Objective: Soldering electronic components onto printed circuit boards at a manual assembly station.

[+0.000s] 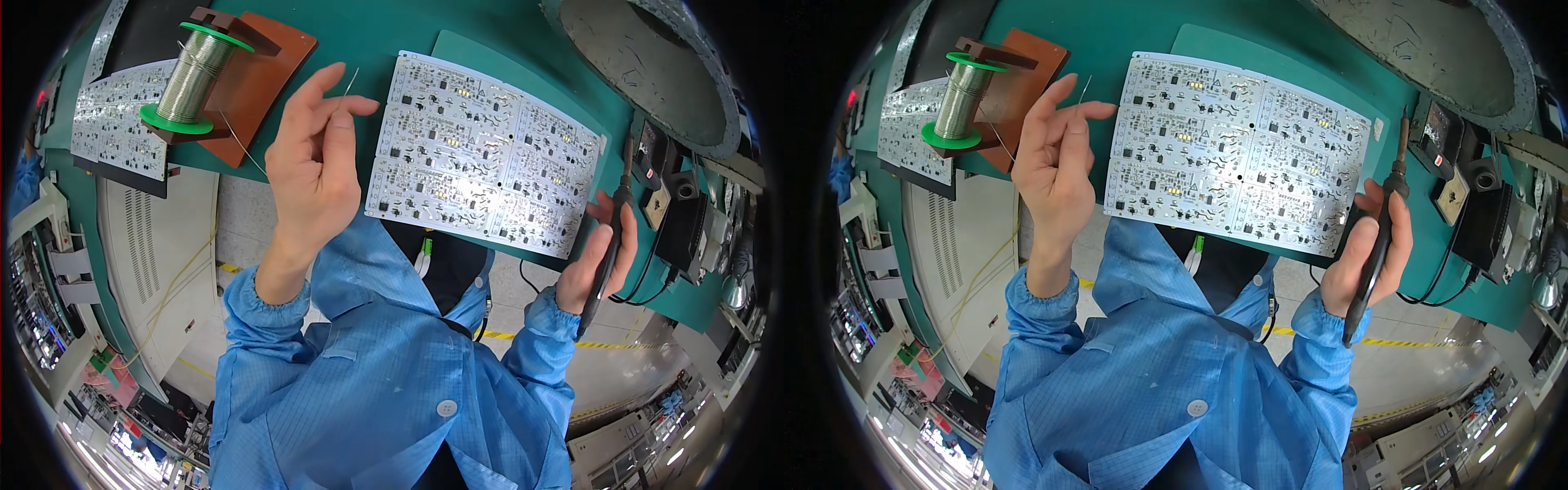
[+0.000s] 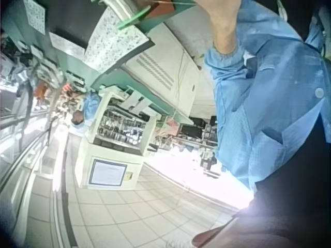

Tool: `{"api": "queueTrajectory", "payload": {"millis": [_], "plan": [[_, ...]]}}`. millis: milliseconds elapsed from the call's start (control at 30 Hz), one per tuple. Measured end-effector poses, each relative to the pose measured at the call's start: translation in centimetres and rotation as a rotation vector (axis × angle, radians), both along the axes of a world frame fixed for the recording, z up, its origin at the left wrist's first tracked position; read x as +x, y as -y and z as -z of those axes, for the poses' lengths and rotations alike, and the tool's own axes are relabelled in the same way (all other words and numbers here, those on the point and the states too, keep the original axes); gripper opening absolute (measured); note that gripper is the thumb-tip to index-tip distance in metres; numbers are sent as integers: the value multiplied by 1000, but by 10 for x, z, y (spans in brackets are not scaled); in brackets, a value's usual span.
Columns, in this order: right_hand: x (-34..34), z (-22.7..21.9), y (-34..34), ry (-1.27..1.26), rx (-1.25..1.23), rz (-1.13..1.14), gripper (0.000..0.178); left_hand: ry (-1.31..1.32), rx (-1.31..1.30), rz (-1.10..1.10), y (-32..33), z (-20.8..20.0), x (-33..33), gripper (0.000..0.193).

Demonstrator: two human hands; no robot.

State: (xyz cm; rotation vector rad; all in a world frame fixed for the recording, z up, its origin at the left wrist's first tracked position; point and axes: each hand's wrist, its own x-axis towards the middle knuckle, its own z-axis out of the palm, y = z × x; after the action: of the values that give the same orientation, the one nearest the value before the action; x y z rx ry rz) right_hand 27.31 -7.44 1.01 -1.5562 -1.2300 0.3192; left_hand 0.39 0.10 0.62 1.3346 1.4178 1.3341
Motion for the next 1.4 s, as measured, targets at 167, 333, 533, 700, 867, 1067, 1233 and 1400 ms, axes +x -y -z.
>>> {"api": "queueTrajectory", "payload": {"millis": [167, 333, 533, 700, 867, 1067, 1233, 1400], "plan": [[-3, -2, 0, 10, 10, -14, 43, -23, 27, 26, 1, 4, -1, 20], [-5, 0, -4, 53, -42, -27, 42, -142, 60, 40, -1, 3, -5, 17], [-2, 1, -7, 24, -29, -46, 44, -137, 121, 160, -7, 8, -6, 15], [-3, -4, -7, 6, -29, -38, 47, -168, -24, 229, -9, -9, -4, 15], [-4, -12, -1, -102, 150, 64, 59, -648, 398, 61, 4, -43, 4, 28], [-24, -14, -12, -291, 420, 16, 59, -479, 682, 26, 6, -47, 2, 35], [-26, -6, -3, -357, 428, -17, 64, -490, 694, 81, 6, -38, 0, 28], [-18, -3, 2, -220, 467, 57, 54, -547, 774, 72, 7, -35, 0, 28]]}}
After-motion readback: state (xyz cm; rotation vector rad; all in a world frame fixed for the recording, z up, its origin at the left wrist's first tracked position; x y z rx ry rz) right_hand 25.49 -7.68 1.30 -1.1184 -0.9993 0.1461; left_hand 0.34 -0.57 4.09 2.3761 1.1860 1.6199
